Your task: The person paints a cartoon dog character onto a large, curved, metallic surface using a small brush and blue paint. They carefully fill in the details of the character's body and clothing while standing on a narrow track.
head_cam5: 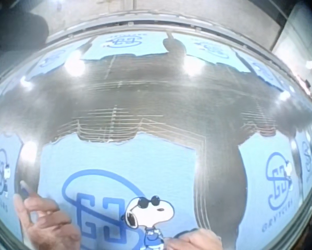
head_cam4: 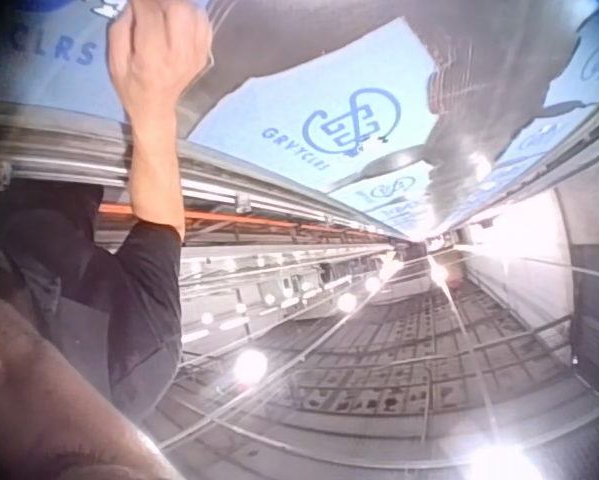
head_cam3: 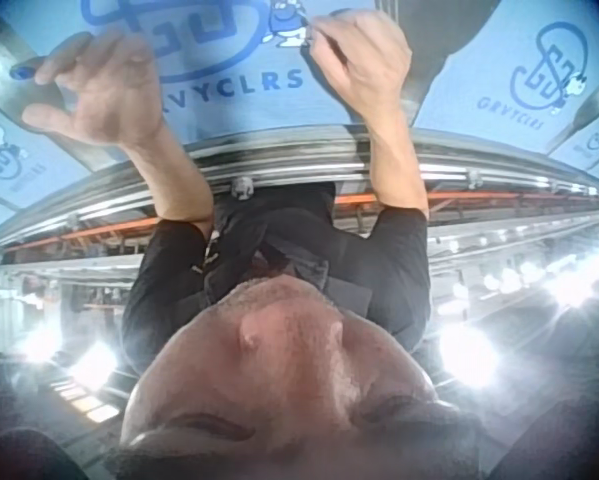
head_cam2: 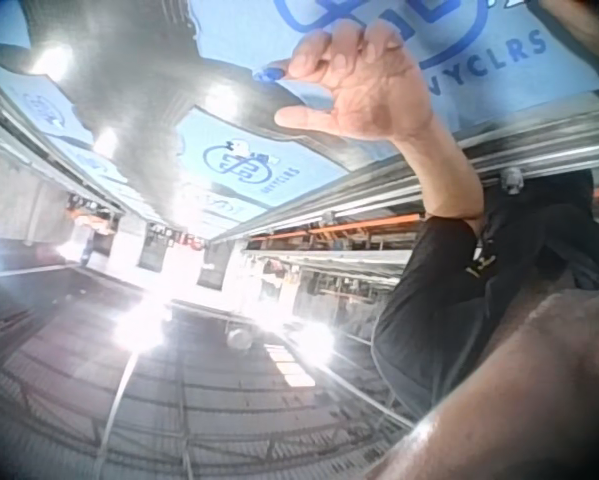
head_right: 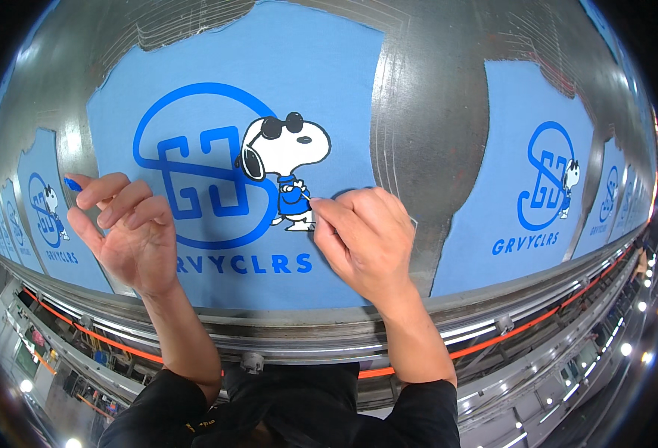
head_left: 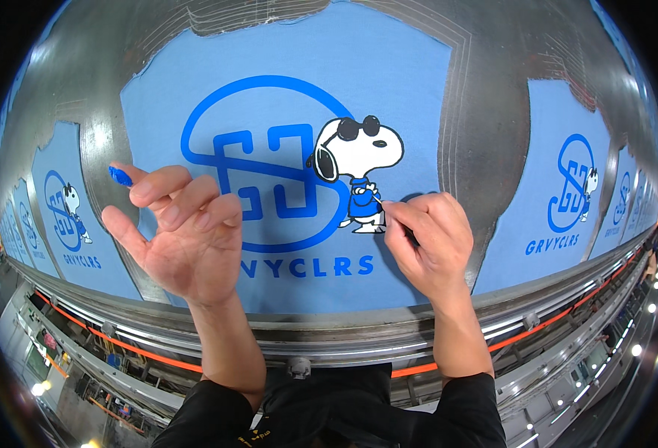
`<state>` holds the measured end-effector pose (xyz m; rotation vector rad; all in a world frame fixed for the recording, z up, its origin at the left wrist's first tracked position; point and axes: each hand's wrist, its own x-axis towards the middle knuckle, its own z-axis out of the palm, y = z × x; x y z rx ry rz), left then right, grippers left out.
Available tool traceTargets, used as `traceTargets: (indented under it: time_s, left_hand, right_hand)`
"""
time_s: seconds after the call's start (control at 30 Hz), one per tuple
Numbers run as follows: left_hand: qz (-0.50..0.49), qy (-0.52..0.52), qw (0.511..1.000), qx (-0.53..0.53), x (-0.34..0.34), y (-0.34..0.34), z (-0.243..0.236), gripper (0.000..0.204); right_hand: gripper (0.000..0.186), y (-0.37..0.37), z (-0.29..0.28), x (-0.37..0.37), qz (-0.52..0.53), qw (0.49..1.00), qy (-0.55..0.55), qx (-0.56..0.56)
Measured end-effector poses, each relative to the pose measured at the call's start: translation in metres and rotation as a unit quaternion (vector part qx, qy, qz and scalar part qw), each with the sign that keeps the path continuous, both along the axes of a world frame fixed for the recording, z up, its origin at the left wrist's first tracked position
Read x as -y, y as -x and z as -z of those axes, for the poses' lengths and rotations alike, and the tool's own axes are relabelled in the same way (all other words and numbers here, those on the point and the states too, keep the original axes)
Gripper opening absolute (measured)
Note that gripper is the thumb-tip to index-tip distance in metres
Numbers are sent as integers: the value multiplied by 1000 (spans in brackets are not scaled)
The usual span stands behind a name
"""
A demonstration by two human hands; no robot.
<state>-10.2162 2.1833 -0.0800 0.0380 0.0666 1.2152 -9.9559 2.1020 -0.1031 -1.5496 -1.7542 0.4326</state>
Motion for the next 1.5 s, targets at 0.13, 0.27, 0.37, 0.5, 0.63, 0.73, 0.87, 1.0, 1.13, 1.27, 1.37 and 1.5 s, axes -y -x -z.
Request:
traceTargets:
  time_s: [0.13, 0.27, 0.37, 0.5, 0.63, 0.73, 0.87, 1.0, 1.13, 1.27, 1.37, 1.5]
  left_hand:
    - [-1, 2, 1000, -4, 1, 0, -1, 101]
    - [-1, 0, 1000, -3, 0, 0, -1, 103]
    - [0, 1, 1000, -3, 0, 0, 0, 104]
    - [1, 1, 1000, -2, 1, 1, -1, 103]
    - [1, 4, 1000, -1, 1, 0, -1, 102]
    - [1, 5, 1000, -2, 1, 0, -1, 101]
    - [1, 4, 1000, -2, 2, -1, -1, 100]
    - [0, 5, 1000, -3, 2, -1, -1, 99]
    - [1, 3, 1000, -3, 1, -1, -1, 98]
    - [1, 3, 1000, -6, 2, -1, 0, 99]
    - [4, 1, 1000, -4, 2, -1, 0, 100]
    - [6, -4, 1000, -4, 1, 0, 1, 102]
  right_hand:
    - [25, 0, 0, 0, -2, 1000, -4, 7]
    - [25, -1, 1, 0, 0, 1000, 3, -5]
    - [24, 0, 1, 0, 2, 1000, 1, -6]
    - [24, 0, -1, 0, 2, 1000, 8, -13]
    - [23, 0, 0, 0, 7, 1000, 8, -12]
    - [23, -1, 0, 0, -1, 1000, 9, -14]
    - [23, 0, -1, -1, 9, 1000, 11, -21]
    - [23, -2, -2, 0, 0, 1000, 16, -17]
    - [23, -1, -1, -1, 4, 1000, 14, -20]
    - [23, -2, -2, 0, -3, 1000, 18, -21]
    - [22, -1, -2, 0, 3, 1000, 19, -21]
    - [22, -2, -2, 0, -1, 1000, 19, -18]
